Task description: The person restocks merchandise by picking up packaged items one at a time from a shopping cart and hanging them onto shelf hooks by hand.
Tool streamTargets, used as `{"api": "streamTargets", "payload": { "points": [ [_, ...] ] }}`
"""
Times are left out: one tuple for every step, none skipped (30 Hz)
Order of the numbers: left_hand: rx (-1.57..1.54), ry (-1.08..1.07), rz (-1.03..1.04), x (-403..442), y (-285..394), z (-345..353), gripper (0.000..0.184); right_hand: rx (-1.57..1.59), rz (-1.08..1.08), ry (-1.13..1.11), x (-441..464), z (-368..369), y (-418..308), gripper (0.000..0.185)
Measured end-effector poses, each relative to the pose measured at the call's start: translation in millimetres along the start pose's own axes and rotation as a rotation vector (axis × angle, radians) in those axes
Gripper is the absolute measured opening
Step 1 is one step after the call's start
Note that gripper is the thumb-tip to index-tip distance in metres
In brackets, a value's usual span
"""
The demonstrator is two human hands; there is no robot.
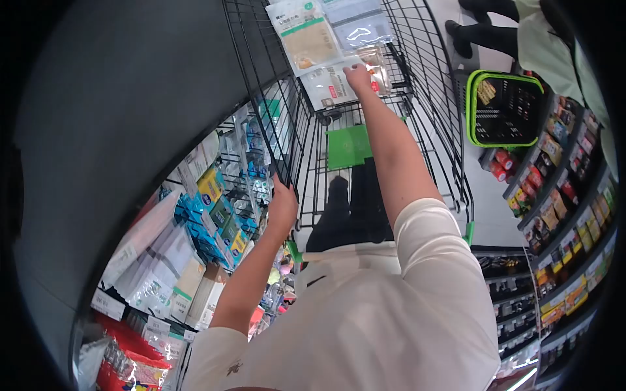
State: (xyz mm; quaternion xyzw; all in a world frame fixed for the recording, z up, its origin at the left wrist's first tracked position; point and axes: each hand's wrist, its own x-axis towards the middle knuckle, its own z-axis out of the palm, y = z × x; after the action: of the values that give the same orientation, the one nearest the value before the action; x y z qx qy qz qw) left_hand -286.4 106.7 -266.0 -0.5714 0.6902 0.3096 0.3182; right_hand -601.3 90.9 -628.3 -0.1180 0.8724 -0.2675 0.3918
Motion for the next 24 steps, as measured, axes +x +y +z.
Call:
{"api": "streamTargets", "payload": {
  "points": [
    [0.003,-0.019,-0.03,0.3,3.5,-3.6,0.058,0.0,-0.01,-0.012,6.2,3.7,-10.4,0.063],
    [-0.011,-0.04,-0.037,2.3,0.8,-3.2,0.059,0.003,-0.019,-0.023,11.5,7.6,-21.1,0.068],
    [-0.071,-0.039,-0.03,2.2,3.0,-7.0,0.06,0.007,-0.029,-0.031,17.0,10.0,-32.7,0.072],
    [-0.09,-0.08,-0.074,2.3,10.5,-16.8,0.061,-0.004,-0.033,-0.066,22.4,13.3,-40.0,0.079],
    [-0.11,-0.121,-0.117,2.9,15.9,-23.8,0.061,-0.036,-0.03,-0.051,26.4,17.2,-47.6,0.078],
    [-0.099,-0.119,-0.11,6.0,5.8,-14.1,0.063,-0.069,-0.027,-0.037,30.0,23.1,-52.3,0.078],
    [-0.099,-0.13,-0.123,6.5,8.2,-17.8,0.063,-0.103,-0.025,-0.025,29.8,26.3,-60.1,0.077],
    [-0.099,-0.141,-0.135,6.8,11.6,-22.7,0.064,-0.1,0.016,0.004,28.2,27.2,-66.6,0.075],
    [-0.098,-0.149,-0.145,7.9,13.5,-26.2,0.064,-0.095,0.057,0.035,21.5,22.9,-77.0,0.072],
    [-0.092,-0.154,-0.143,9.9,14.3,-28.6,0.065,-0.089,0.095,0.066,16.8,22.8,-82.9,0.07],
    [-0.118,-0.185,-0.202,11.1,17.0,-32.1,0.064,-0.052,0.077,0.088,13.0,22.7,-87.6,0.064],
    [-0.104,-0.168,-0.183,11.9,14.2,-29.8,0.063,-0.015,0.06,0.111,11.9,24.1,-85.5,0.059],
    [-0.089,-0.149,-0.163,12.1,12.5,-28.6,0.063,0.023,0.042,0.134,11.3,24.9,-84.3,0.054],
    [-0.086,-0.143,-0.151,10.9,11.1,-28.2,0.063,0.026,0.013,0.131,9.1,26.8,-84.5,0.046],
    [-0.054,-0.139,-0.155,10.8,11.2,-27.8,0.062,0.027,-0.003,0.106,6.3,26.9,-87.9,0.044],
    [-0.057,-0.143,-0.153,11.1,10.8,-28.7,0.061,0.027,-0.018,0.083,1.8,25.6,-90.0,0.042],
    [-0.061,-0.148,-0.15,11.3,10.8,-30.0,0.061,0.024,-0.032,0.06,-3.0,23.1,-92.0,0.04],
    [-0.065,-0.141,-0.132,11.6,8.9,-28.4,0.06,0.037,-0.062,0.076,-6.0,21.3,-92.2,0.038],
    [-0.07,-0.134,-0.114,10.9,4.1,-24.8,0.06,0.049,-0.093,0.093,-11.9,19.4,-93.1,0.036],
    [-0.075,-0.124,-0.095,9.9,0.2,-22.5,0.06,0.063,-0.127,0.112,-16.0,15.2,-95.9,0.033],
    [-0.053,-0.117,-0.073,10.0,-0.6,-22.7,0.06,0.077,-0.137,0.084,-21.3,5.8,-101.5,0.032],
    [-0.032,-0.107,-0.053,8.5,-1.1,-23.2,0.06,0.091,-0.149,0.056,-32.3,-5.8,-105.5,0.031],
    [-0.012,-0.097,-0.033,6.5,-2.3,-22.9,0.06,0.105,-0.162,0.026,-43.9,-18.4,-109.4,0.029],
    [0.014,-0.048,0.013,5.7,-5.5,-19.4,0.06,0.099,-0.203,0.032,-53.3,-27.9,-109.9,0.029]
  ]
}}
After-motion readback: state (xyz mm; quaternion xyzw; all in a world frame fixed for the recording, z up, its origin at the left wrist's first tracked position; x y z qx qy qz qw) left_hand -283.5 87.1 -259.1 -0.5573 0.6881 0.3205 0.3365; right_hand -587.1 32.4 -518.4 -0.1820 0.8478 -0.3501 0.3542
